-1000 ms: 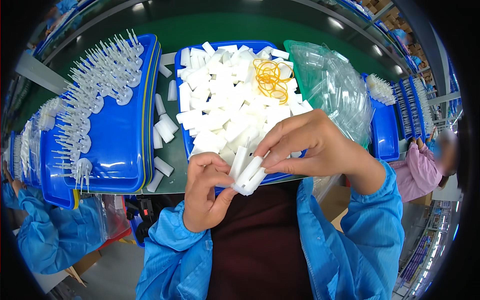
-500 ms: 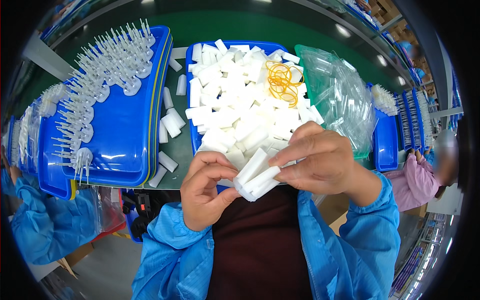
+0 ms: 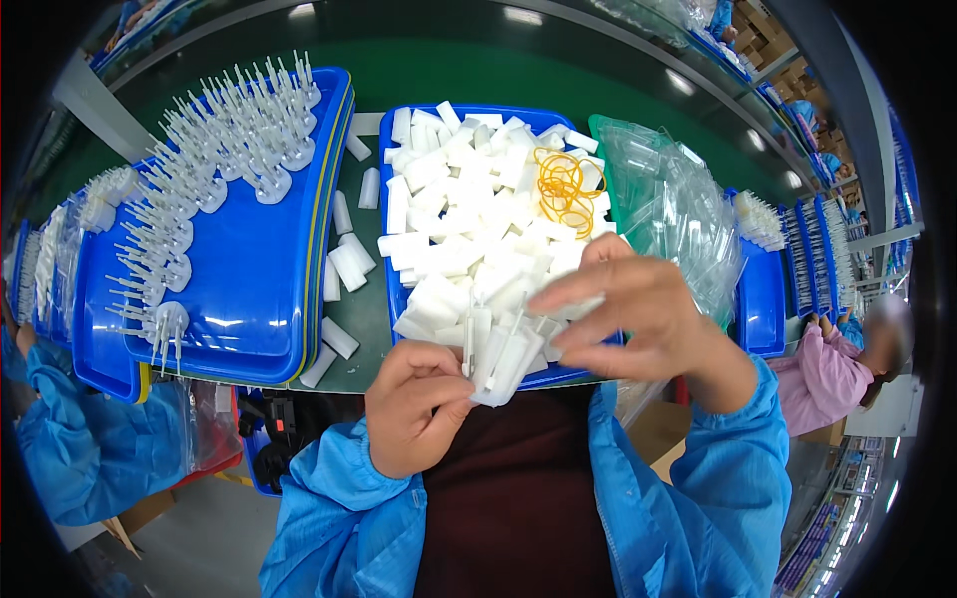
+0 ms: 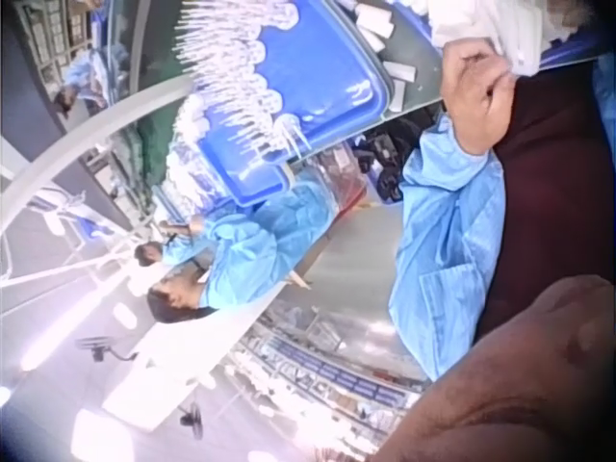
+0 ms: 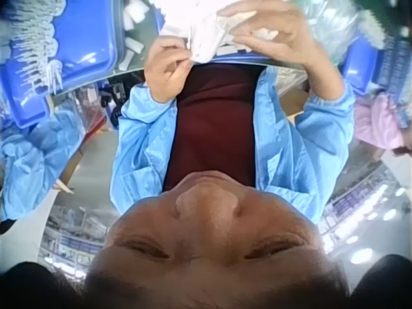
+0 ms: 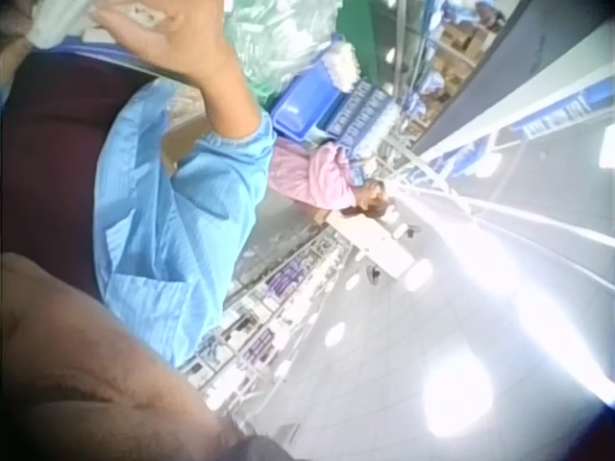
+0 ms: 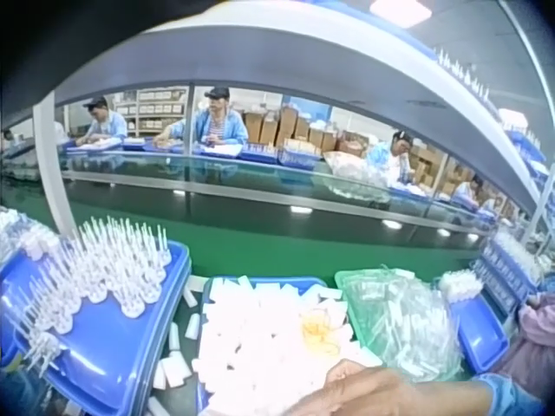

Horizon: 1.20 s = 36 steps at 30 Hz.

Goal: The person assembles components by fitting foam pieces onto plastic stems, inserting them into clear plastic sleeves, and securing bundles of the assembled pieces with rubber bands.

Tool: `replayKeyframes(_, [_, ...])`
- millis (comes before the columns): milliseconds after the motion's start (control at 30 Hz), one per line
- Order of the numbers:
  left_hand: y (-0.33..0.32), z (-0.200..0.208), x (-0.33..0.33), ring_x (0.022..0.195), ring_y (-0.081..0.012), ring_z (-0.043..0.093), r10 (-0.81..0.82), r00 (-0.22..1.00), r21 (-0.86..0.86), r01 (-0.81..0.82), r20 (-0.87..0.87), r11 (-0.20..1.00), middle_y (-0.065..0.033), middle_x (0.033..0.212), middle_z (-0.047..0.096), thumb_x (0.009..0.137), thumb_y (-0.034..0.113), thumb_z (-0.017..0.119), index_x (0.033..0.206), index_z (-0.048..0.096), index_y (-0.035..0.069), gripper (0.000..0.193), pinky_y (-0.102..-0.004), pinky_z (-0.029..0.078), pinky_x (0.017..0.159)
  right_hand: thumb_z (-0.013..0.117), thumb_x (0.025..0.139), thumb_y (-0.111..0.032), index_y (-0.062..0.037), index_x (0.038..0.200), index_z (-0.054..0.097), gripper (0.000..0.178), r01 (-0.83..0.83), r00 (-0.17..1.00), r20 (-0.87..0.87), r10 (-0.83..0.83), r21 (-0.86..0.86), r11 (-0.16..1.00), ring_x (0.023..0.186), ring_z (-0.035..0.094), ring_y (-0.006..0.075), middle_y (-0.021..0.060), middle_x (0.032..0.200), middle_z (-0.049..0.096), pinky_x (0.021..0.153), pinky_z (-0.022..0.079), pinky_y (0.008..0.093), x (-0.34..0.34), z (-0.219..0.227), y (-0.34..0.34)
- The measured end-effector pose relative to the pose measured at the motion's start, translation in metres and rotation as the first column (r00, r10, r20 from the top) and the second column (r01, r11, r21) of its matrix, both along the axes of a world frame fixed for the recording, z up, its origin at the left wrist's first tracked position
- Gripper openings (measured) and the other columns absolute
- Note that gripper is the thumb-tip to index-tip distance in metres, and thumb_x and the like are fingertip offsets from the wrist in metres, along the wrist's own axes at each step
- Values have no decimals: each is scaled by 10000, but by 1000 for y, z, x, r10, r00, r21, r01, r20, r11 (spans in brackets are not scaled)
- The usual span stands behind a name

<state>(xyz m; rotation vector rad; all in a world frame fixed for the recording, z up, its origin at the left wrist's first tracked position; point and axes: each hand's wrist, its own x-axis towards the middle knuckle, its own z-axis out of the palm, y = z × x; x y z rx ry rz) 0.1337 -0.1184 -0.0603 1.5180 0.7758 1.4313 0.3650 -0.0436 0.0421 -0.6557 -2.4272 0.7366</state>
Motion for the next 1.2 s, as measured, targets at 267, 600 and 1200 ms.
replayKeyframes(267, [10,-9,0,824,-282,574,145,968,321,-74,-205,944,-102,921,490,575,-149,669,866,667,60,358,-339,474,688,700,742,-138,-40,827,665,134,357,898,205,-390,182,916,753,637,231,92,860,661,662,503,312,-24,-7,87])
replayKeyframes(600, [13,-8,2,808,-295,544,222,928,442,-72,-298,894,-105,930,474,549,-90,714,847,671,70,340,-356,464,657,702,718,-112,-83,1005,582,313,322,619,639,-456,323,890,872,635,272,100,924,662,700,509,373,-68,-49,139])
replayKeyframes(1200, [13,-6,7,806,-296,544,187,916,438,-14,-355,899,-107,931,473,562,-66,724,869,673,68,339,-362,472,673,670,815,-134,-92,1152,585,350,311,925,-52,-376,-463,830,622,617,92,32,802,555,562,457,186,-45,-16,59])
